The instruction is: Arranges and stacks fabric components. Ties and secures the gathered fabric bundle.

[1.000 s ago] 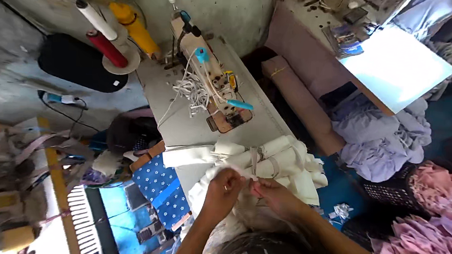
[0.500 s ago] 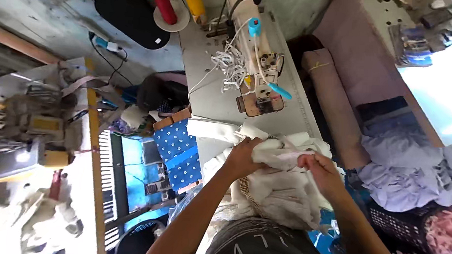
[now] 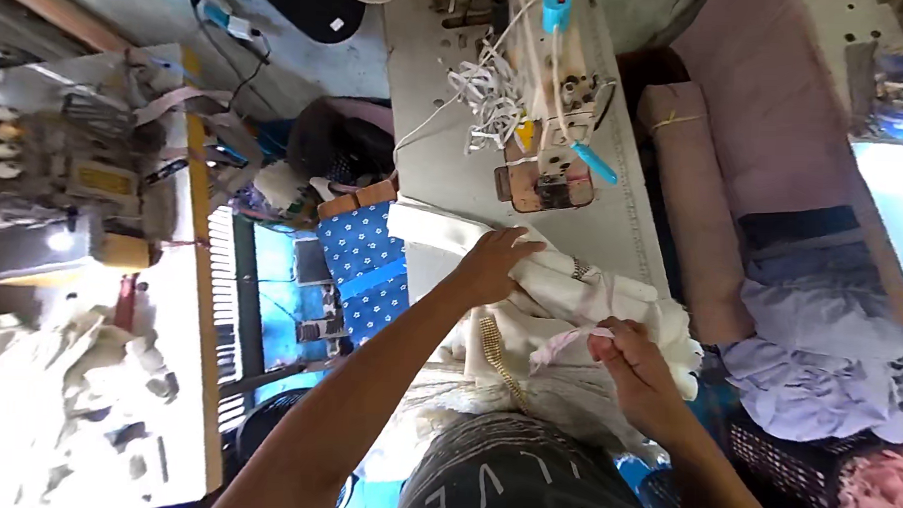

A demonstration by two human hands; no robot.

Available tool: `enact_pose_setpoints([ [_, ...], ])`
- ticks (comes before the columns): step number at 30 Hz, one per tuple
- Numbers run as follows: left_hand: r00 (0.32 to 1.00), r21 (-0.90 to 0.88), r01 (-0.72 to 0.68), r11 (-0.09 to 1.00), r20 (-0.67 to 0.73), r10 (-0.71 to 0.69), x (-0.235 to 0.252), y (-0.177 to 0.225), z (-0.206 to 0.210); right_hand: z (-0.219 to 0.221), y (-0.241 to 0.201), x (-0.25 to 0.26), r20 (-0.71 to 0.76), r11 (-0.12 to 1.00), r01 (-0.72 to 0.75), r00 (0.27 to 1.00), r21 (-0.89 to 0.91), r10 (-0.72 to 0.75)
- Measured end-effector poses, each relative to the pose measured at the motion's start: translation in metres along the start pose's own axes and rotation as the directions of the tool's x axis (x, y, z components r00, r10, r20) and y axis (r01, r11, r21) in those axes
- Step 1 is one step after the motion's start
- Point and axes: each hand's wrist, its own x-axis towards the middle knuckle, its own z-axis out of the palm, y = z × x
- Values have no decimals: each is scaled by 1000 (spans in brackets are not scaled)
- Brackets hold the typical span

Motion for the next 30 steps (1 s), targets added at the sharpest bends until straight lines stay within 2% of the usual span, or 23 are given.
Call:
enact_pose_setpoints([
  [2, 985, 20, 33, 999, -168, -29, -38, 12, 4, -2, -1, 7, -39, 996, 60, 997, -59, -63],
  [4, 933, 89, -106, 990, -337, 130, -92, 16, 29, -3, 1, 11, -63, 995, 79, 995, -60, -83],
  [5, 917, 124, -198, 972, -327, 228, -119, 20, 42, -2, 3, 14, -64, 995, 90, 994, -39, -93],
  [7, 916, 229, -333, 915, -150, 371, -152, 24, 58, 5, 2, 17, -44, 996, 57, 998, 68, -54],
  [9, 900, 253, -390, 885, -99, 424, -159, 25, 59, 17, -2, 22, -58, 974, -56, 996, 221, 71],
  [11, 910, 194, -389, 901, -71, 408, -149, 38, 42, 31, -6, 24, -116, 919, -143, 973, 368, 198],
  [13, 956, 82, -292, 953, 65, 287, -130, 62, 25, 40, -11, 20, -191, 936, -137, 960, 325, 207],
  [14, 966, 9, -176, 984, 193, 171, -117, 78, 16, 44, -13, 18, -229, 964, -120, 958, 237, 175],
  [15, 949, -66, -31, 997, 311, 51, -102, 90, 11, 48, -14, 14, -262, 985, -110, 955, 131, 141],
  [16, 932, -143, 76, 987, 361, -20, -90, 97, 14, 52, -15, 9, -284, 992, -120, 951, 32, 124],
  [19, 950, -449, 217, 867, 301, -81, -56, 103, 36, 56, -18, 2, -374, 968, -145, 926, -205, 60],
  [22, 923, -626, 363, 690, 343, -174, -33, 105, 31, 61, -13, -19, -440, 972, -103, 898, -210, 0],
  [24, 848, -633, 525, 568, 444, -289, -22, 105, 26, 75, -1, -37, -432, 987, -72, 902, -145, 2],
  [25, 812, -600, 578, 553, 488, -319, -18, 105, 23, 83, 5, -44, -429, 992, -39, 903, -119, -16],
  [27, 796, -533, 581, 616, 532, -290, -8, 102, 18, 87, 12, -47, -431, 994, 31, 899, -106, -74],
  [30, 785, -425, 491, 760, 594, -174, 2, 96, 12, 92, 11, -49, -415, 966, 72, 893, -247, -172],
])
